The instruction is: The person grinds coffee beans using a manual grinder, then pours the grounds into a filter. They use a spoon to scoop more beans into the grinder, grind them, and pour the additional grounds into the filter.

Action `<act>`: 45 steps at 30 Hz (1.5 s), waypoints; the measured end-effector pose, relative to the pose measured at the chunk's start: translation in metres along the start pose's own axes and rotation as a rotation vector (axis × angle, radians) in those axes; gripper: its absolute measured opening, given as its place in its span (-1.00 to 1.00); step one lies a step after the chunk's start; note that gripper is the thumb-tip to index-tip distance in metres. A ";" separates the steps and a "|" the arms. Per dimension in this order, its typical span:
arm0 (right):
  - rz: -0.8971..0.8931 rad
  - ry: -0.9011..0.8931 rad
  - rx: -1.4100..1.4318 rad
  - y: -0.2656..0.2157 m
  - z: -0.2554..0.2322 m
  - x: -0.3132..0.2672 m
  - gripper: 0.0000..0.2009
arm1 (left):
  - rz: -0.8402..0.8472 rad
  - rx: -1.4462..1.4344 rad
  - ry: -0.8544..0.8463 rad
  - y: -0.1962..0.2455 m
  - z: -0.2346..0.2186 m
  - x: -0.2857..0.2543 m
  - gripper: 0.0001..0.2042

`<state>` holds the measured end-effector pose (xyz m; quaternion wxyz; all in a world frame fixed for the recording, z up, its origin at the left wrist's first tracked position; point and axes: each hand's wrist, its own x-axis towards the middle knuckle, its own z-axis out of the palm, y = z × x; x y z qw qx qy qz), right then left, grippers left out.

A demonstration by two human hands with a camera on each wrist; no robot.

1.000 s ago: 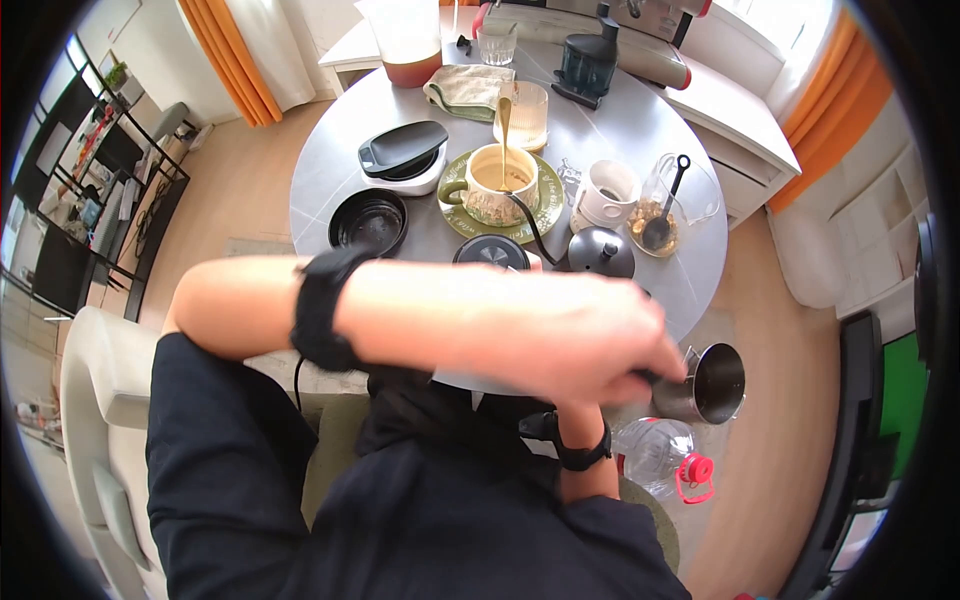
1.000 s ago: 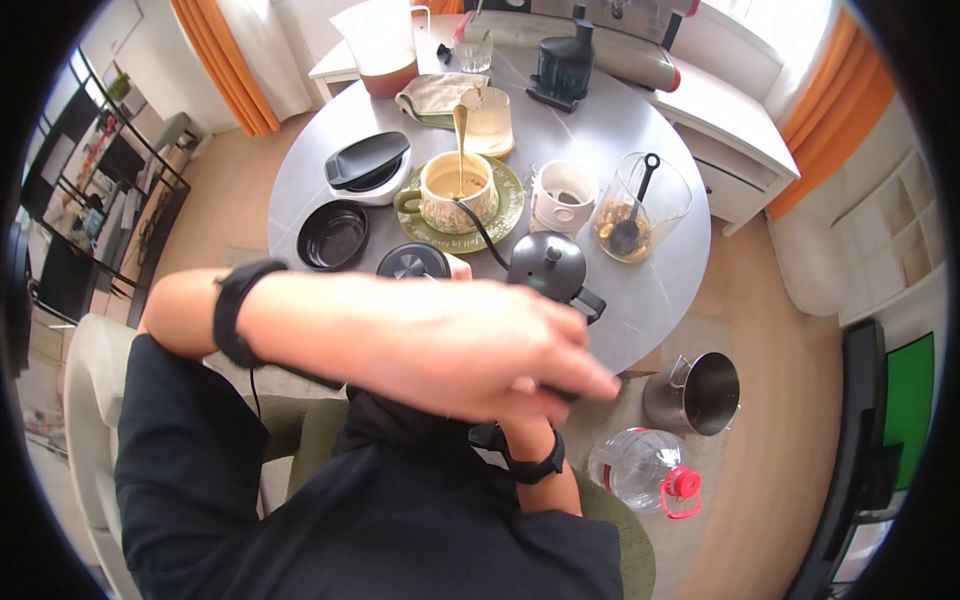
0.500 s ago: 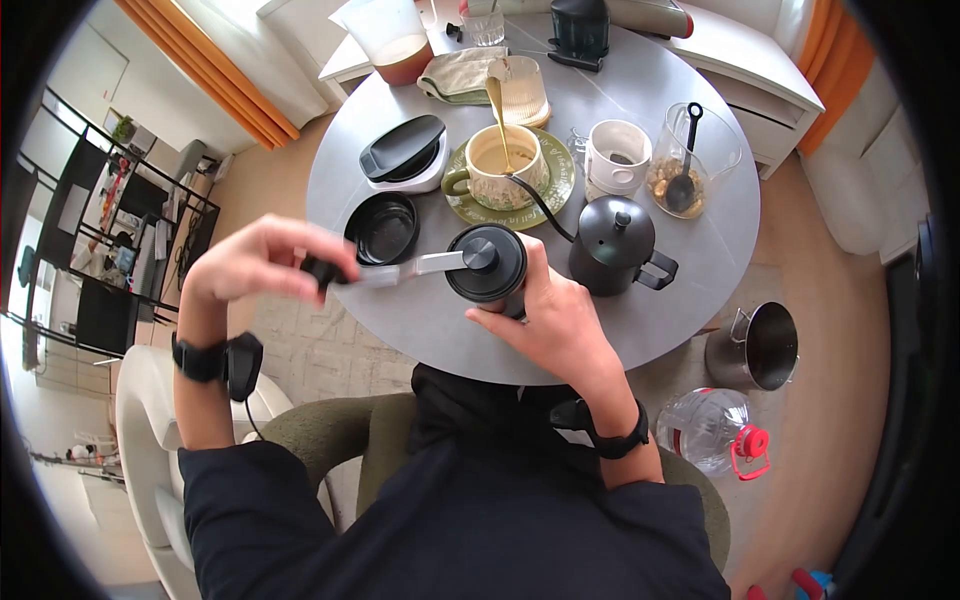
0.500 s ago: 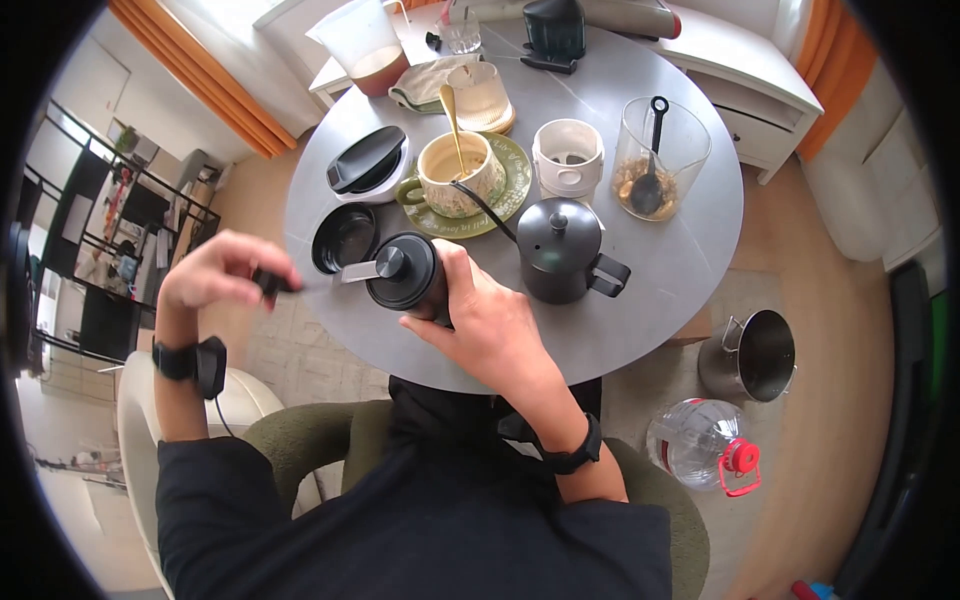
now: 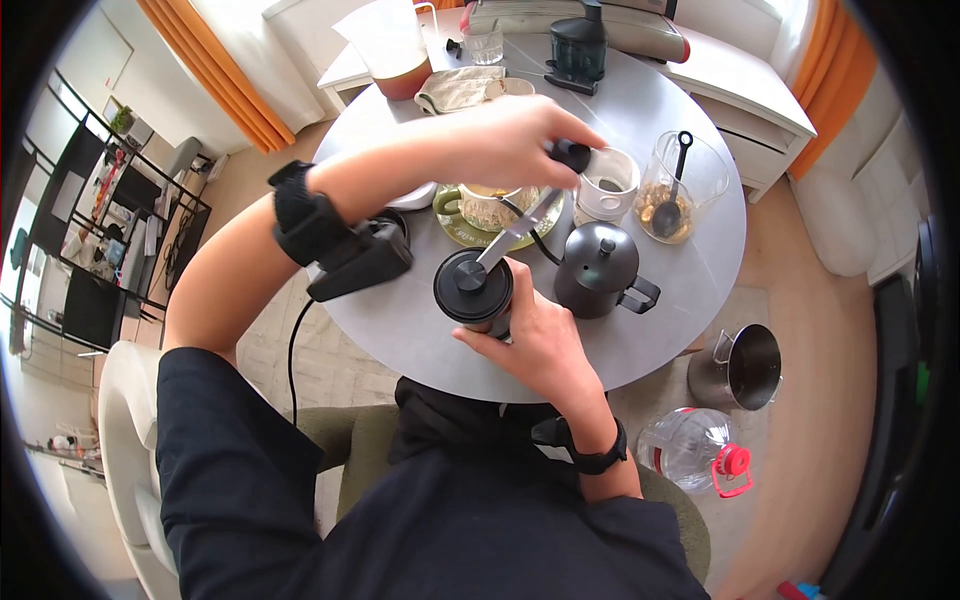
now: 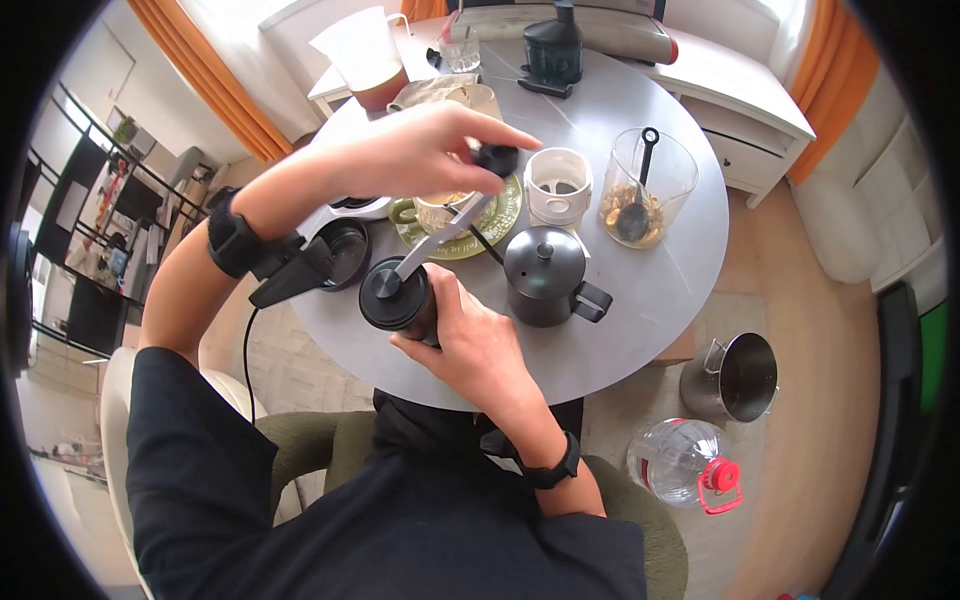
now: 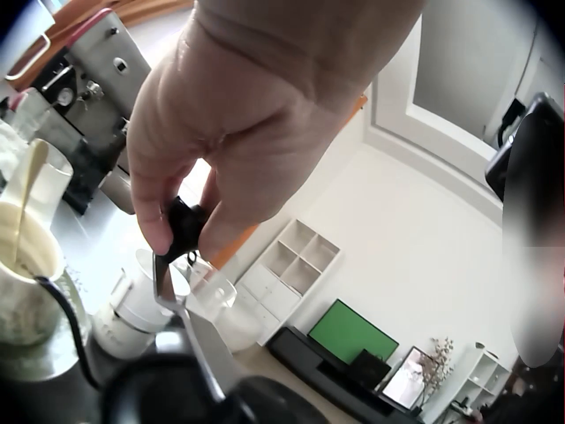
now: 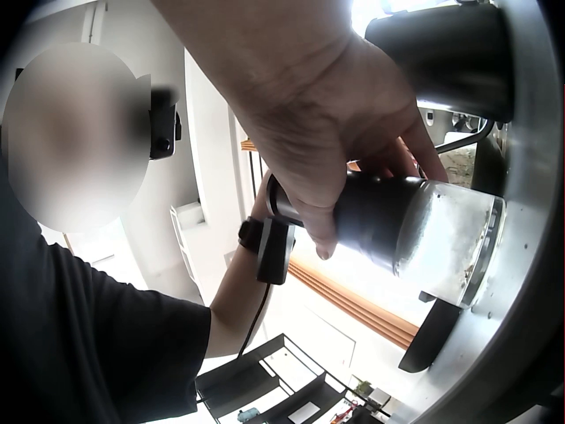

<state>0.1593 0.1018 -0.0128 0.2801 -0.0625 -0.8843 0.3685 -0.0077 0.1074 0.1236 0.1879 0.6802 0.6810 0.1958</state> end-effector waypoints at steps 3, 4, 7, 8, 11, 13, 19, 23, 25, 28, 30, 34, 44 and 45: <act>0.091 -0.079 0.042 0.003 0.003 -0.002 -0.30 | 0.188 0.018 -0.033 0.028 0.026 0.003 -0.55; 0.013 -0.050 0.031 0.002 0.001 -0.003 -0.33 | 0.205 0.016 -0.065 0.046 0.030 -0.003 -0.57; -0.198 -0.009 -0.067 0.006 0.001 -0.002 -0.39 | 0.379 0.018 -0.173 0.068 0.044 -0.022 -0.63; -0.263 0.001 -0.112 0.008 0.002 -0.002 -0.41 | 0.422 -0.036 -0.151 0.073 0.050 -0.035 -0.69; 0.051 -0.071 0.175 -0.012 -0.010 -0.001 -0.37 | 0.459 -0.181 -0.149 0.090 0.064 -0.073 -0.82; 0.082 -0.013 0.157 0.001 0.004 -0.003 -0.32 | 0.375 -0.337 -0.360 0.091 0.045 -0.107 -0.81; 0.069 -0.042 0.071 0.000 -0.001 -0.001 -0.31 | 0.066 -0.501 -0.485 0.055 0.004 -0.184 -0.61; 0.059 -0.031 0.101 0.001 0.002 -0.001 -0.32 | -0.160 -0.556 -0.359 0.018 -0.018 -0.212 -0.61; 0.067 -0.036 0.104 0.002 0.002 -0.001 -0.33 | -0.222 -0.577 -0.315 0.000 -0.025 -0.215 -0.61; 0.104 -0.048 0.073 0.001 0.002 -0.002 -0.34 | -0.313 -0.659 -0.258 -0.032 -0.037 -0.209 -0.61; 0.095 -0.035 0.074 0.001 0.002 -0.002 -0.34 | -0.356 -0.647 -0.223 -0.054 -0.047 -0.198 -0.55; 0.088 -0.027 0.080 0.001 0.001 -0.002 -0.34 | -0.415 -0.616 -0.116 -0.066 -0.058 -0.155 -0.52; -0.009 0.000 0.044 0.000 0.000 0.000 -0.30 | -0.243 -0.365 -0.021 -0.025 -0.017 -0.022 -0.53; 0.015 -0.019 0.037 -0.001 -0.002 0.001 -0.29 | -0.253 -0.328 -0.068 -0.013 -0.012 -0.012 -0.55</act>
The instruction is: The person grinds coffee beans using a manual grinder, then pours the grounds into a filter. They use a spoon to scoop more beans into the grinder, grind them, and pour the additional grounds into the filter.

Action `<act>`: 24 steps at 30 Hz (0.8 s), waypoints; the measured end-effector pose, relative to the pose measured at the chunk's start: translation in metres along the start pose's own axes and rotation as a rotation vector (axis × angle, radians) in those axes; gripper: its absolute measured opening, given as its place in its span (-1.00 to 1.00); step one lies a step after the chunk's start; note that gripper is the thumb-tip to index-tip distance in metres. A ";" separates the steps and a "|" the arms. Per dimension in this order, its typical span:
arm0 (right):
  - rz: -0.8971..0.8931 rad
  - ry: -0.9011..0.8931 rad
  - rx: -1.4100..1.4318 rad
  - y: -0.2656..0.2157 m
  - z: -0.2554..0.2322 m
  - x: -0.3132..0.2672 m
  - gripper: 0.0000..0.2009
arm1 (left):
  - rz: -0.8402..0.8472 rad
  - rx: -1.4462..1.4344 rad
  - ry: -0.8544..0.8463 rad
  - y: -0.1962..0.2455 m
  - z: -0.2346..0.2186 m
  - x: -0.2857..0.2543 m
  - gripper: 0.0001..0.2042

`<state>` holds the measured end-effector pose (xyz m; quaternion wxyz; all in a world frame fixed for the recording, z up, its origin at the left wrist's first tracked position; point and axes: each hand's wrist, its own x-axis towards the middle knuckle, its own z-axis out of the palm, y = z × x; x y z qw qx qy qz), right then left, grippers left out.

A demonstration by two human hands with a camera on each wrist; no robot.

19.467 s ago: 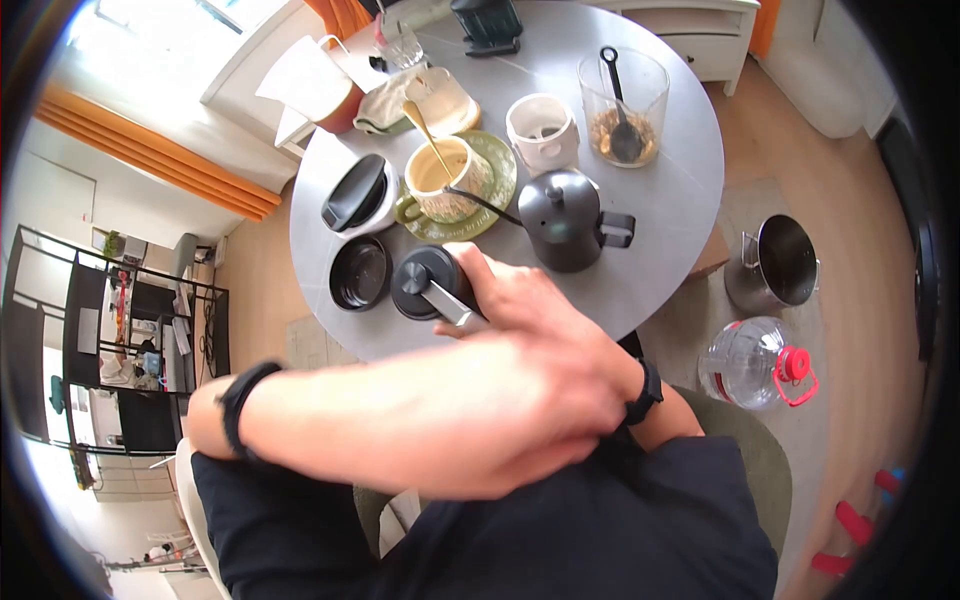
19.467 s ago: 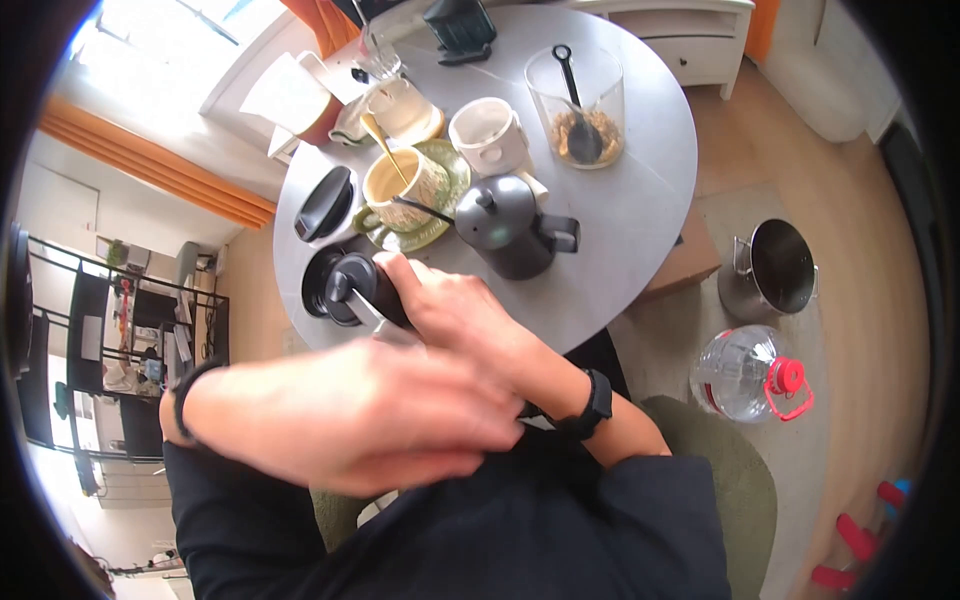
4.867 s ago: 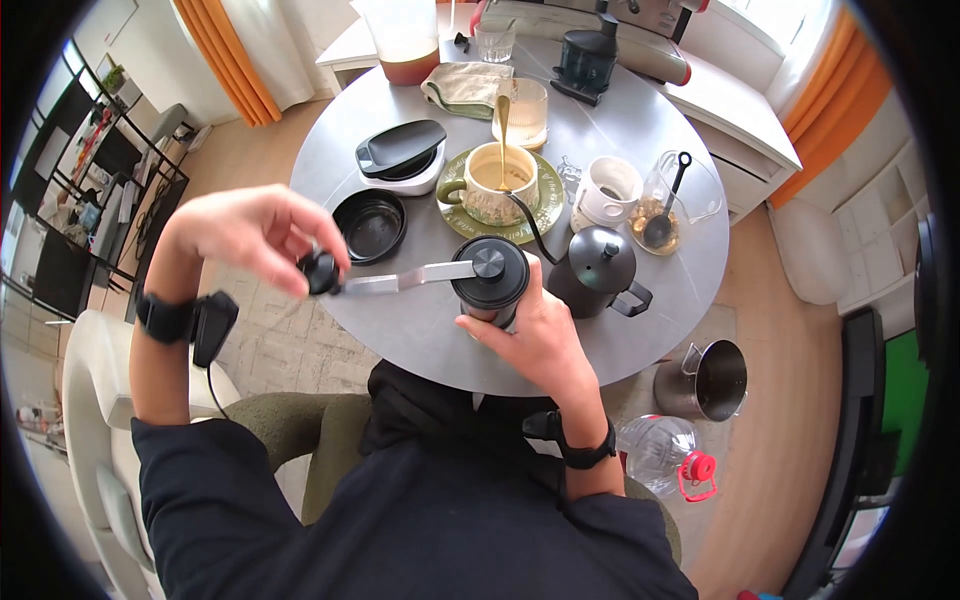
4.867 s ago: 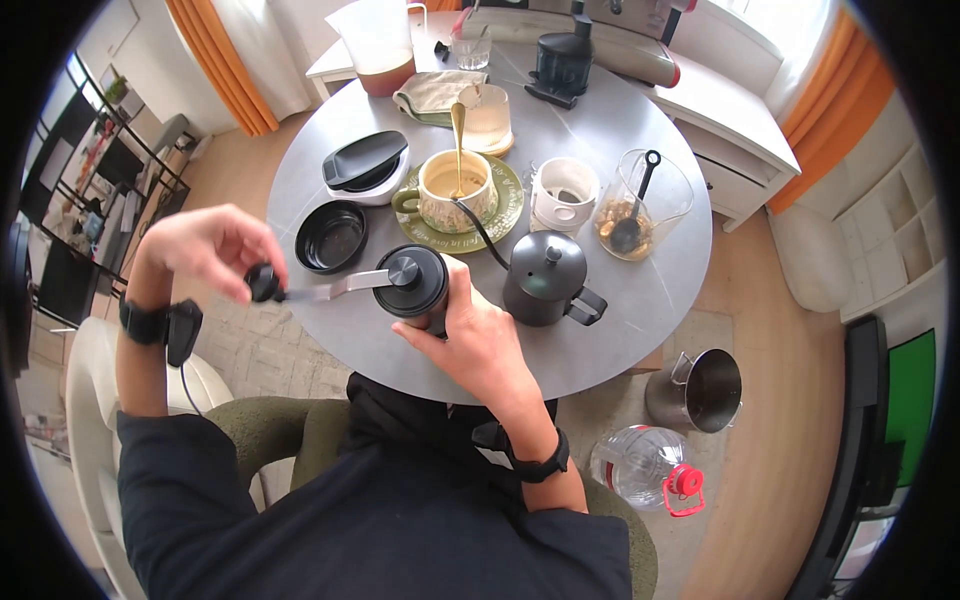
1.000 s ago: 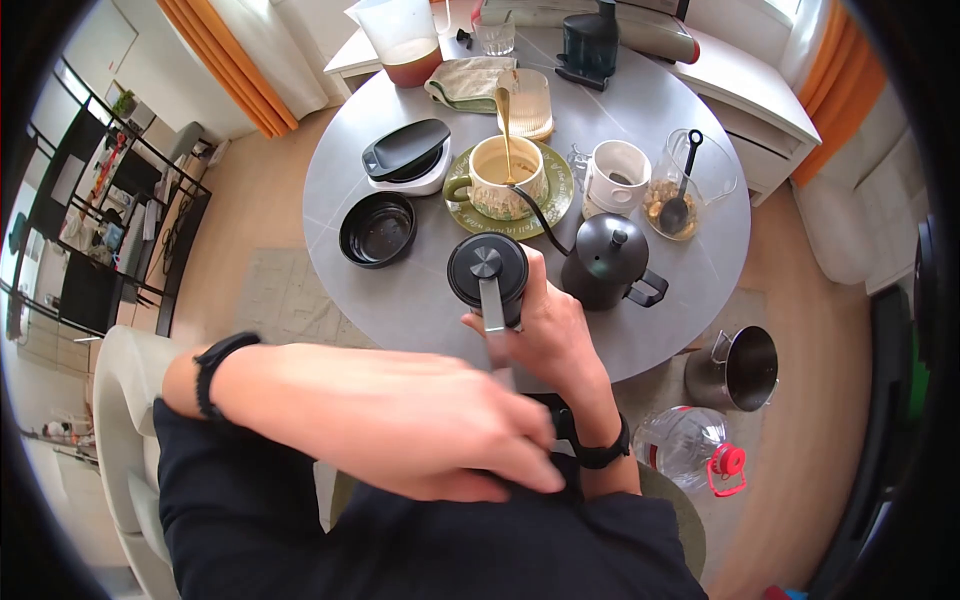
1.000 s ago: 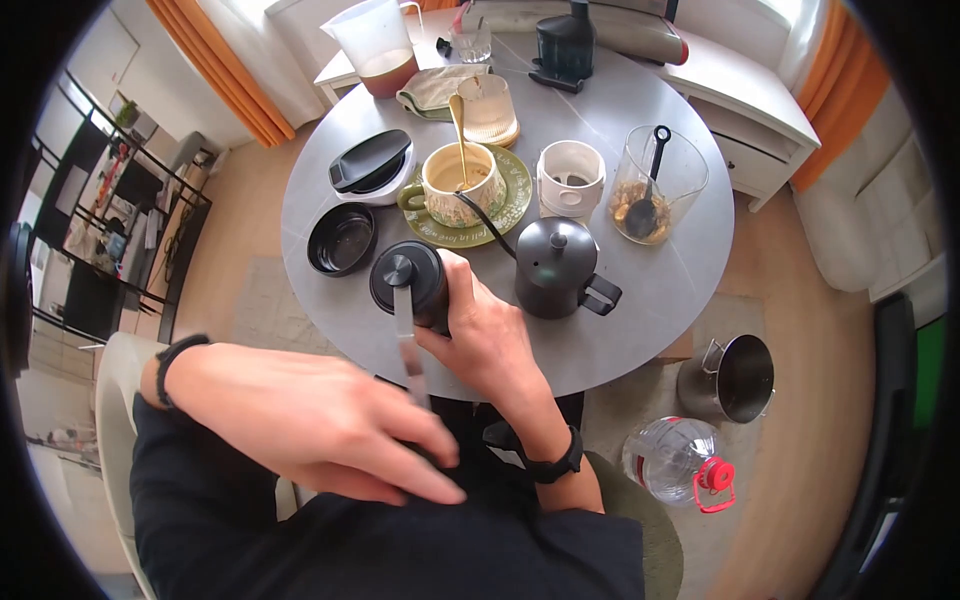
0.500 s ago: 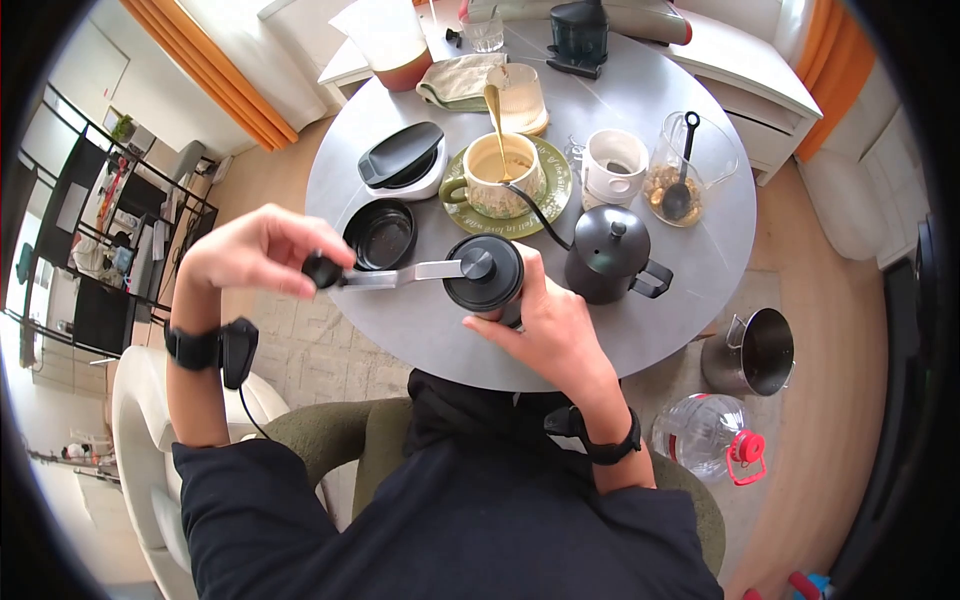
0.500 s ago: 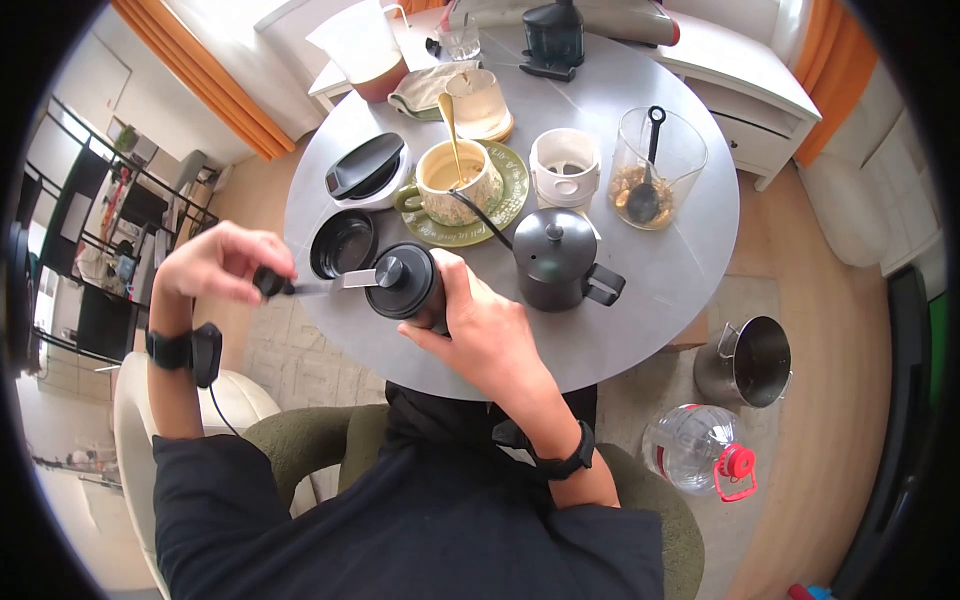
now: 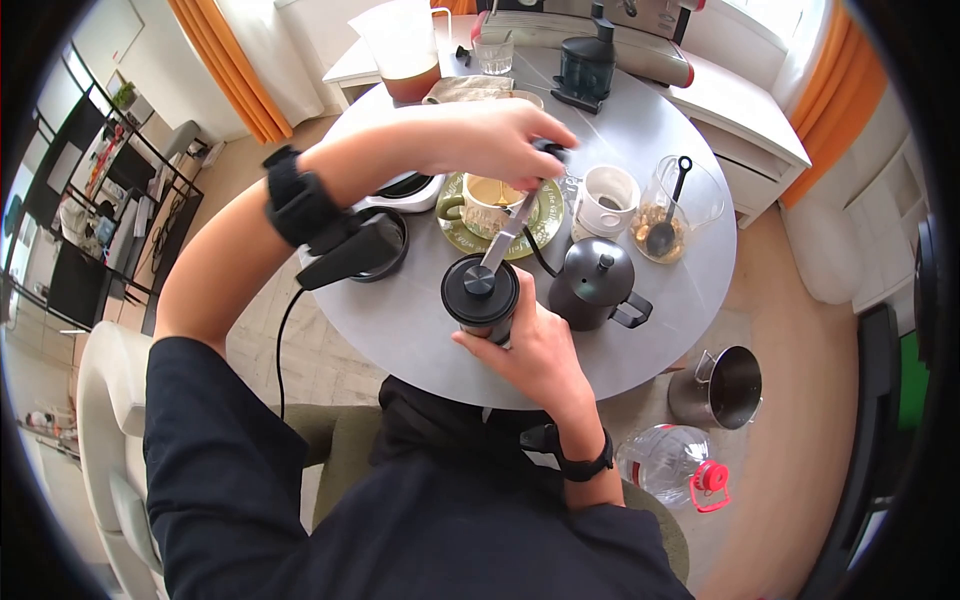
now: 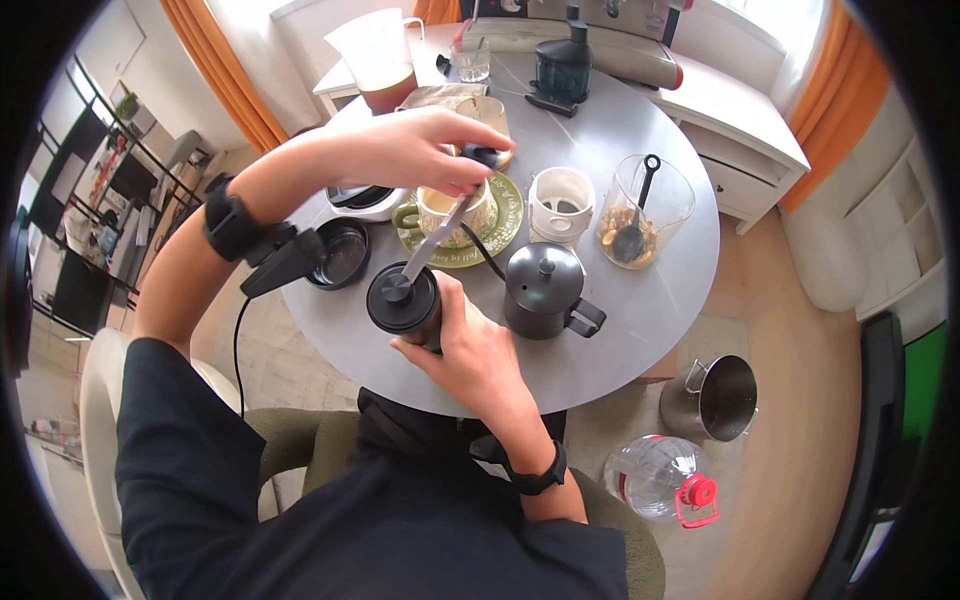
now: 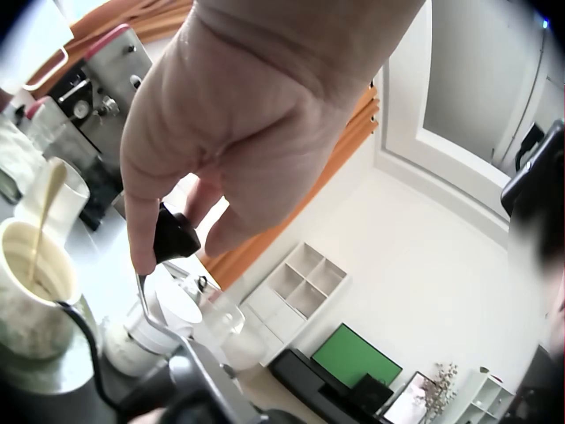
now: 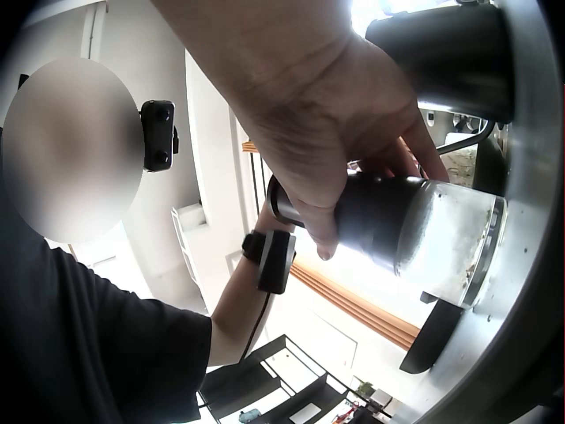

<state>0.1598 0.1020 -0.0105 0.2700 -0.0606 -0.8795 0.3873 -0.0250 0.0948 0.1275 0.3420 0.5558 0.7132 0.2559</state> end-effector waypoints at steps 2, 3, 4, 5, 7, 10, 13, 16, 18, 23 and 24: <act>0.052 -0.035 -0.014 -0.004 -0.002 0.000 -0.28 | 0.013 0.090 -0.064 0.022 0.016 0.008 -0.58; 0.075 -0.049 -0.008 -0.004 -0.002 0.000 -0.28 | 0.045 0.138 -0.088 0.029 0.025 0.011 -0.59; 0.099 -0.061 -0.002 -0.003 -0.002 0.000 -0.28 | 0.171 0.154 -0.066 0.027 0.035 0.014 -0.60; 0.125 -0.074 0.004 -0.002 -0.001 -0.001 -0.28 | 0.297 0.169 -0.044 0.024 0.047 0.015 -0.61; 0.037 -0.026 -0.002 0.000 0.001 -0.005 -0.33 | 0.367 0.219 -0.087 0.045 0.060 -0.004 -0.64; -0.310 0.028 -0.145 0.010 0.006 -0.003 -0.43 | 0.542 0.023 -0.211 0.050 0.083 -0.030 -0.69; -0.298 0.093 -0.143 0.000 0.003 -0.007 -0.41 | 0.475 -0.060 -0.497 0.056 0.092 -0.066 -0.75; 0.132 -0.110 0.128 -0.002 0.001 -0.004 -0.33 | 0.530 -0.176 -0.700 0.041 0.089 -0.100 -0.78; 0.075 -0.044 0.030 -0.001 0.005 -0.003 -0.30 | 0.469 -0.212 -0.799 0.028 0.073 -0.125 -0.79; 0.053 -0.023 0.067 0.001 0.006 -0.004 -0.29 | 0.053 -0.368 -0.667 -0.032 0.020 -0.176 -0.76; 0.036 -0.015 0.046 -0.001 0.004 -0.003 -0.29 | -0.093 -0.419 -0.577 -0.047 0.012 -0.187 -0.74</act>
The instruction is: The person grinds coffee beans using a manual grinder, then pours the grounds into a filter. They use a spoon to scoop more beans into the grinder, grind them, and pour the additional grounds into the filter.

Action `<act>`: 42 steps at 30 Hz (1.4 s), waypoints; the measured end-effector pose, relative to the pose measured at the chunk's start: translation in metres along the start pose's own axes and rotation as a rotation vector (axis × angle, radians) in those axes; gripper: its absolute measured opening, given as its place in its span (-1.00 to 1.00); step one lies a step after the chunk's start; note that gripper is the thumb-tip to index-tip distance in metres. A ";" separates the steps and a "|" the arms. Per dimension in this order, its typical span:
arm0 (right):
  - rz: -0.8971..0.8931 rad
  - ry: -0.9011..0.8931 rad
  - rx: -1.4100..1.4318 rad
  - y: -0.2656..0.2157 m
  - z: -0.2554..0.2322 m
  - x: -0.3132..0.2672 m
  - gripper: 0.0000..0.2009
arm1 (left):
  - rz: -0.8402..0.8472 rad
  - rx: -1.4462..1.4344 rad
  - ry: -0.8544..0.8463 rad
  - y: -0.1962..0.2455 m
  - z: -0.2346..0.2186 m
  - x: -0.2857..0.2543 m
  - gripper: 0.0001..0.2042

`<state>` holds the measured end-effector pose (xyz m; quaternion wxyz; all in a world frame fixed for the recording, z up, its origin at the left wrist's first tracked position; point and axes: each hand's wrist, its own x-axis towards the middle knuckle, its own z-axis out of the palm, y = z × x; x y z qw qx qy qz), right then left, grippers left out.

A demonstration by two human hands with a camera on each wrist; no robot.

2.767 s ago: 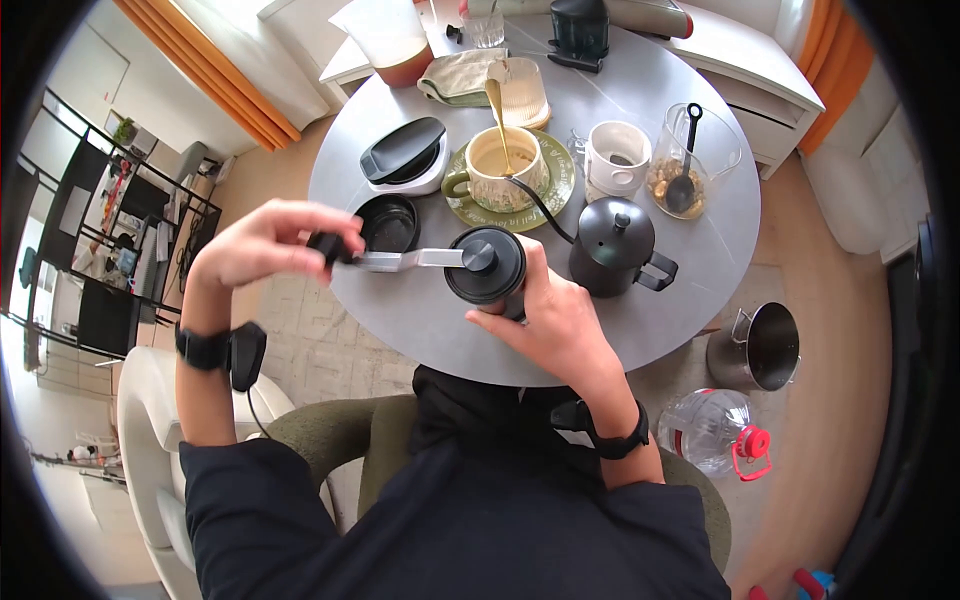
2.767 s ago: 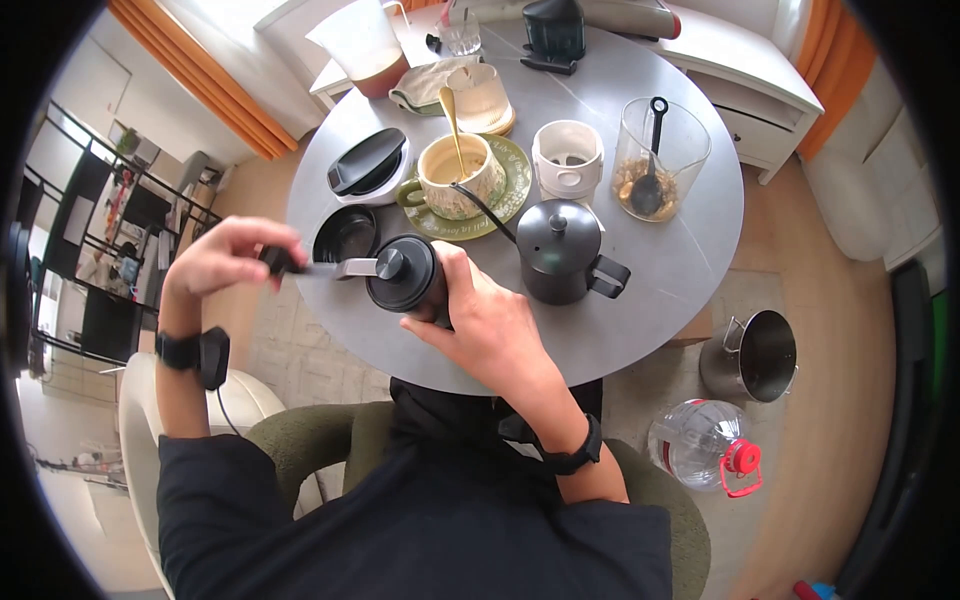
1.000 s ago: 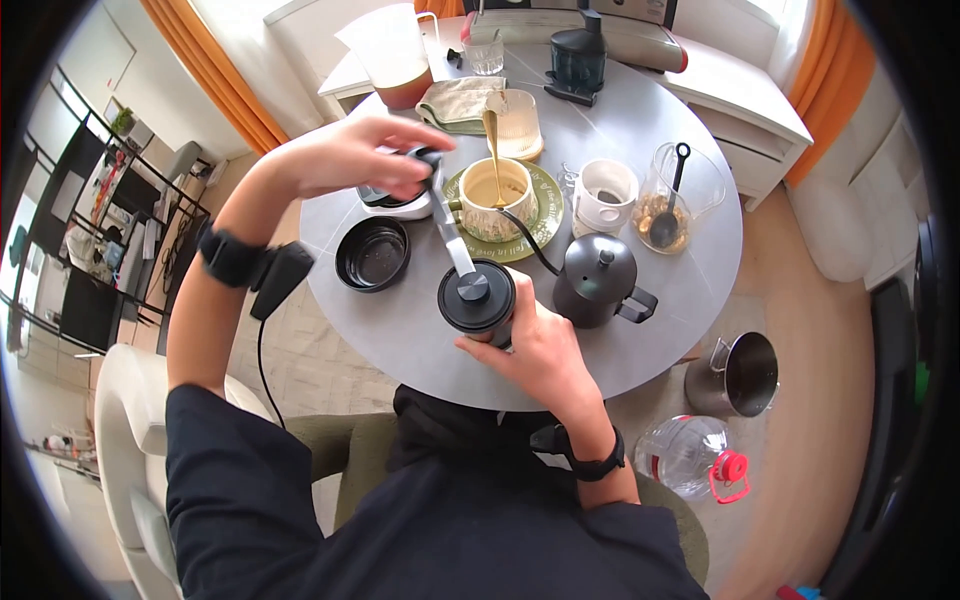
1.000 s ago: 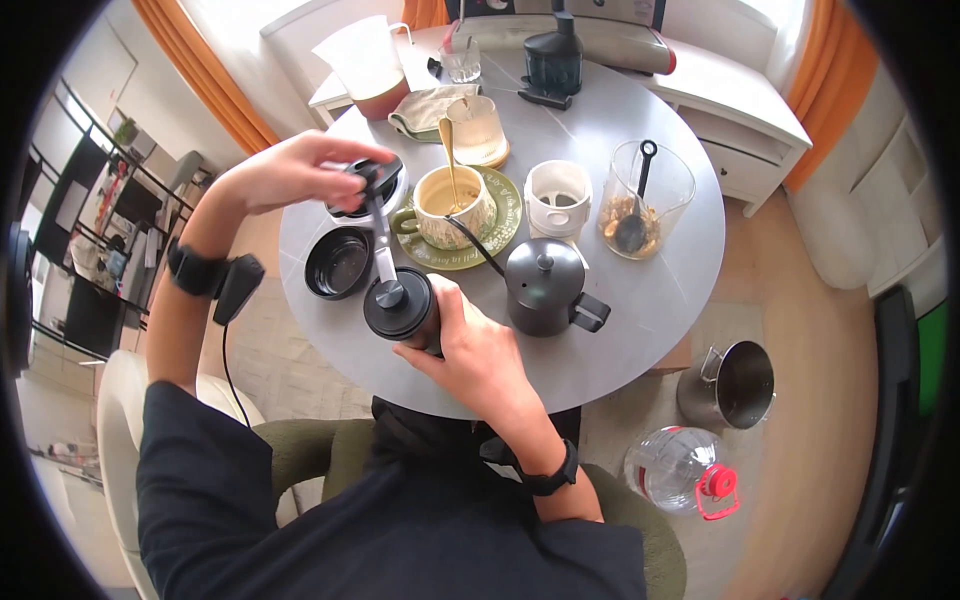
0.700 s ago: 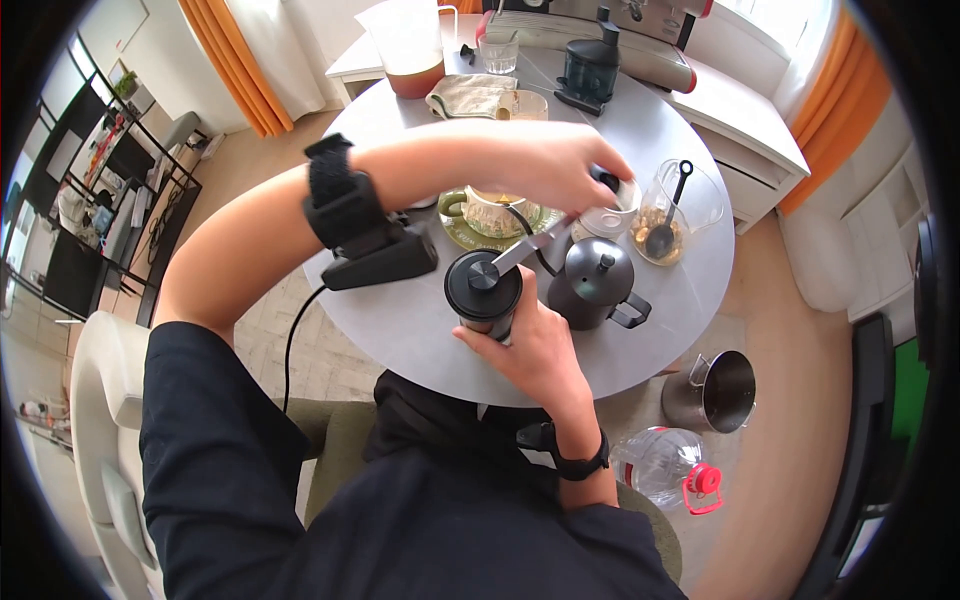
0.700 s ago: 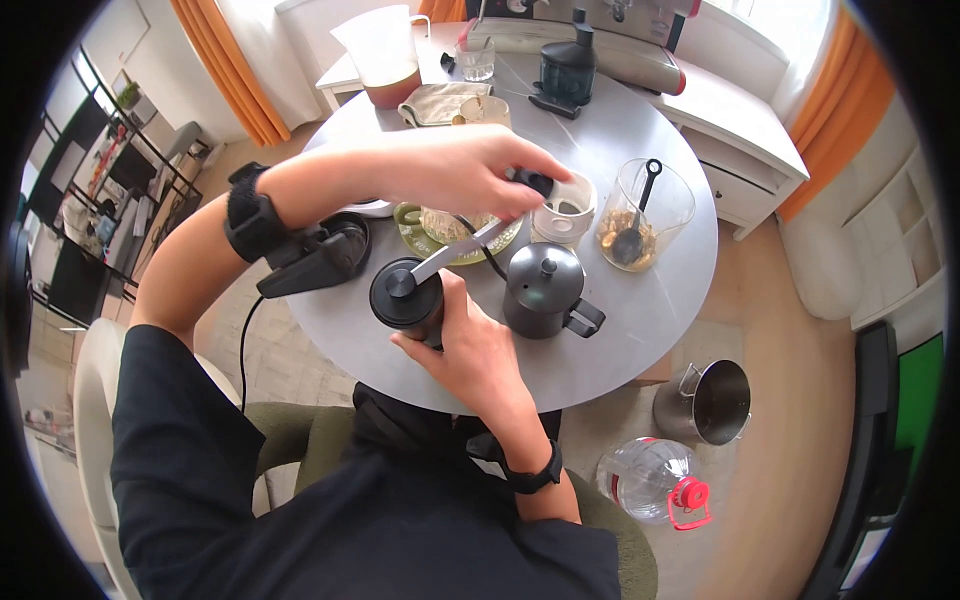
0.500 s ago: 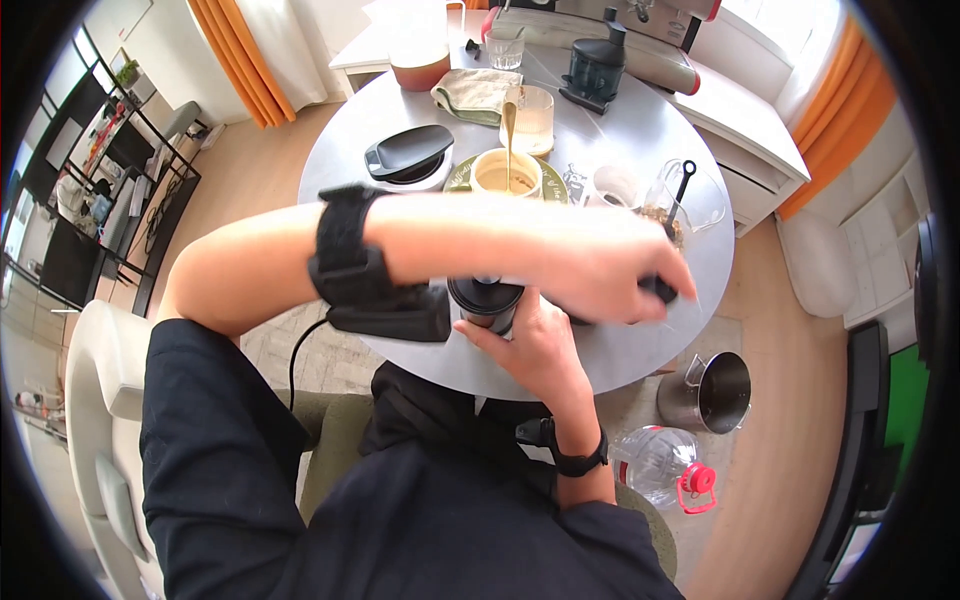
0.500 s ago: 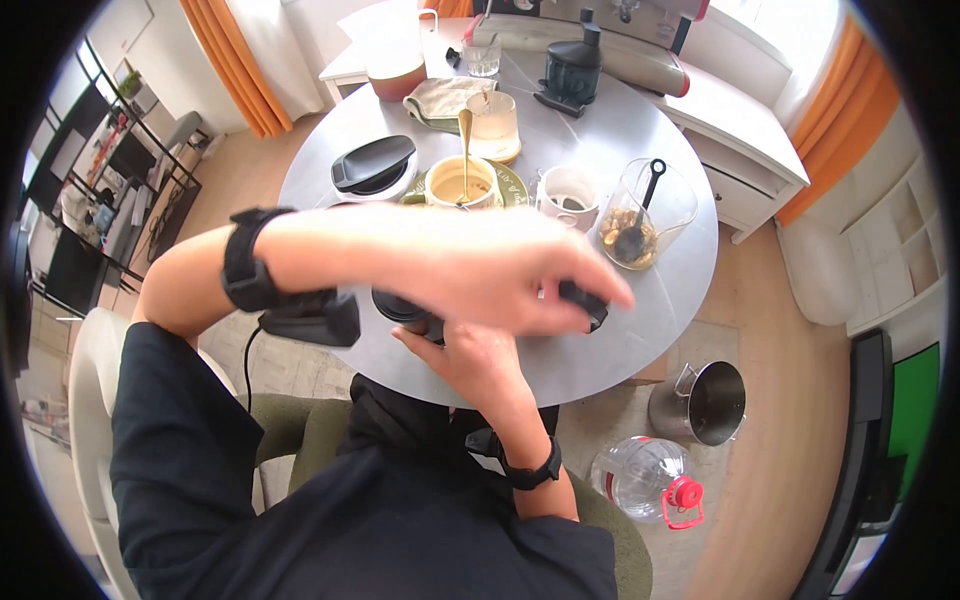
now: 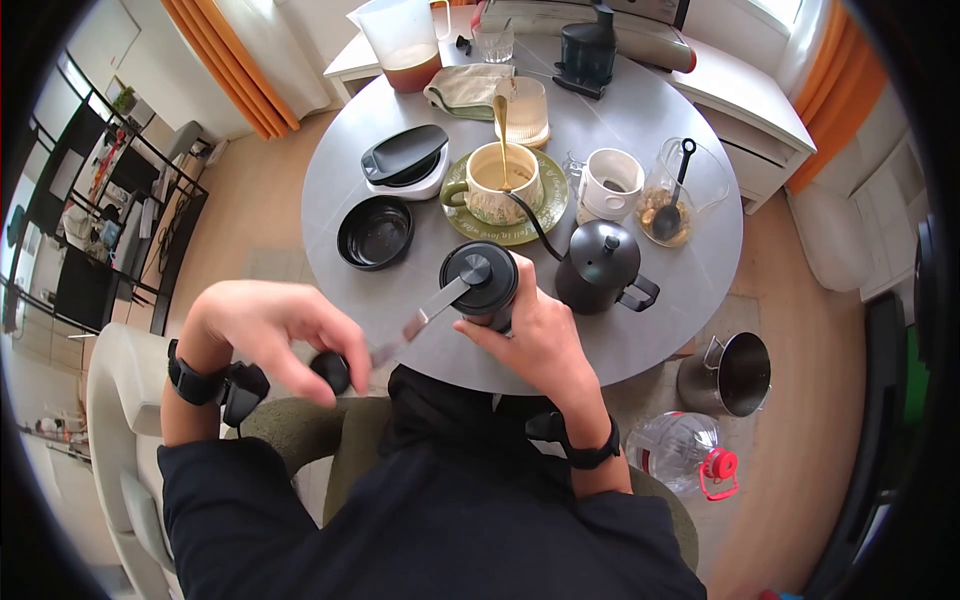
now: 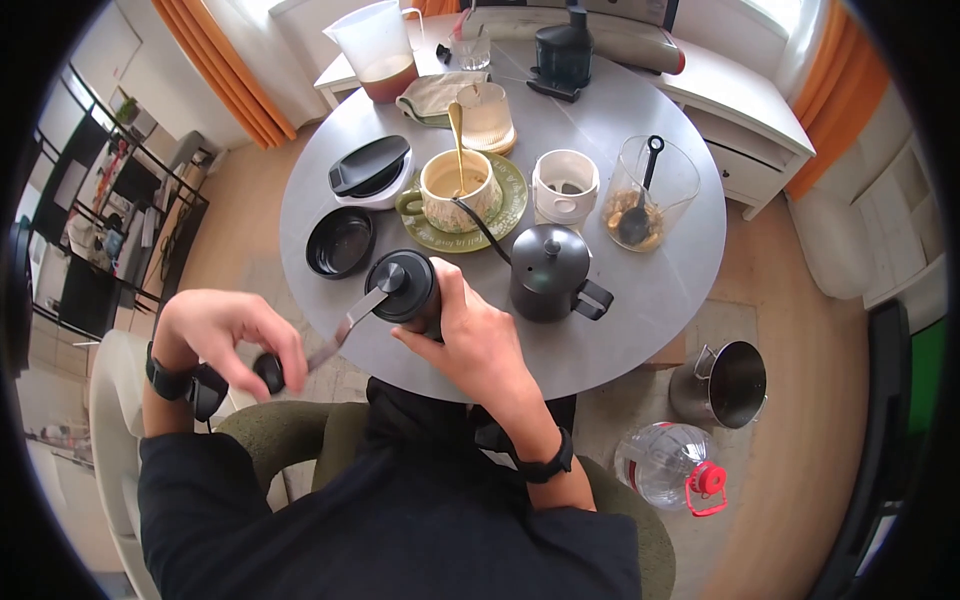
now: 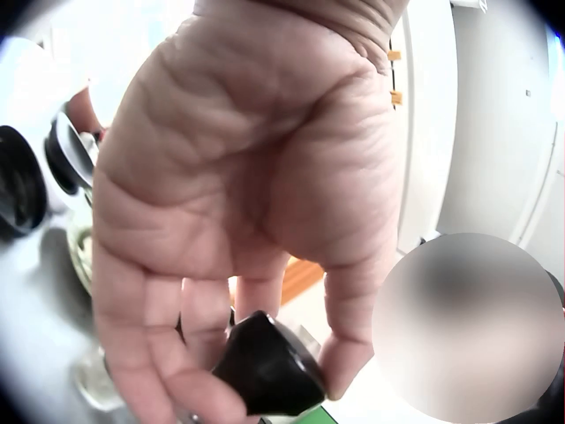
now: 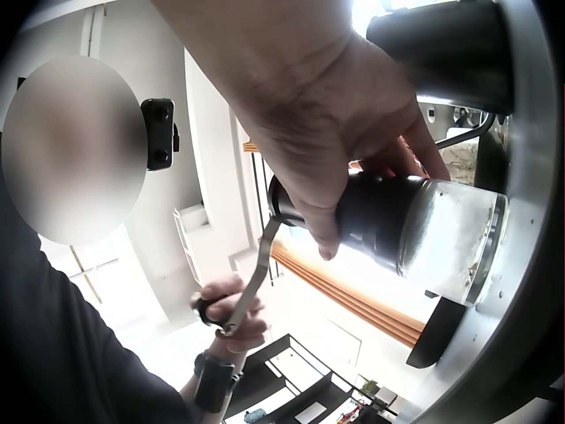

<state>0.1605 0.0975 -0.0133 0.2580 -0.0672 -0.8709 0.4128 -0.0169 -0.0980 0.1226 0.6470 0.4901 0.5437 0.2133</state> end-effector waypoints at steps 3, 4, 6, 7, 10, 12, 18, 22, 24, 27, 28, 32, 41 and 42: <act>0.041 -0.028 -0.028 -0.002 -0.002 0.000 -0.30 | 0.042 -0.215 0.281 -0.015 -0.025 -0.018 -0.75; 0.031 -0.029 -0.032 -0.002 -0.001 -0.001 -0.31 | 0.018 -0.122 0.362 -0.017 -0.037 -0.019 -0.78; 0.013 -0.021 -0.044 0.000 0.000 0.000 -0.31 | 0.075 -0.167 0.538 -0.019 -0.054 -0.008 -0.74; 0.012 -0.018 -0.039 -0.001 -0.001 0.000 -0.31 | 0.098 -0.193 0.633 -0.020 -0.063 0.001 -0.70; 0.011 -0.013 -0.034 -0.003 -0.001 0.000 -0.32 | 0.078 -0.231 0.700 -0.003 -0.089 0.034 -0.69; 0.008 -0.016 -0.044 -0.001 0.000 0.000 -0.32 | 0.082 -0.172 0.733 0.014 -0.097 0.064 -0.62; 0.023 0.003 -0.031 -0.002 0.000 -0.001 -0.31 | 0.119 0.147 0.591 0.071 -0.089 0.143 -0.56; 0.089 -0.057 -0.029 -0.005 -0.004 0.000 -0.33 | 0.204 0.334 0.409 0.098 -0.053 0.173 -0.56; 0.096 -0.042 -0.050 -0.002 -0.003 -0.003 -0.34 | 0.294 0.626 0.396 0.102 -0.027 0.177 -0.58; -0.297 0.134 -0.156 -0.001 -0.002 -0.003 -0.47 | 0.460 0.652 0.218 0.103 0.010 0.161 -0.65; -0.183 0.061 -0.050 0.001 -0.001 -0.005 -0.45 | 0.440 0.616 0.129 0.101 0.019 0.151 -0.65; -0.019 0.021 -0.002 0.001 0.000 -0.002 -0.38 | 0.395 0.473 -0.127 0.076 0.046 0.105 -0.73; 0.016 -0.015 0.020 0.003 0.001 0.000 -0.30 | 0.103 0.163 0.286 0.000 0.005 -0.018 -0.65; 0.019 -0.017 0.026 0.003 0.002 -0.001 -0.30 | 0.035 0.079 0.382 -0.008 -0.005 -0.024 -0.66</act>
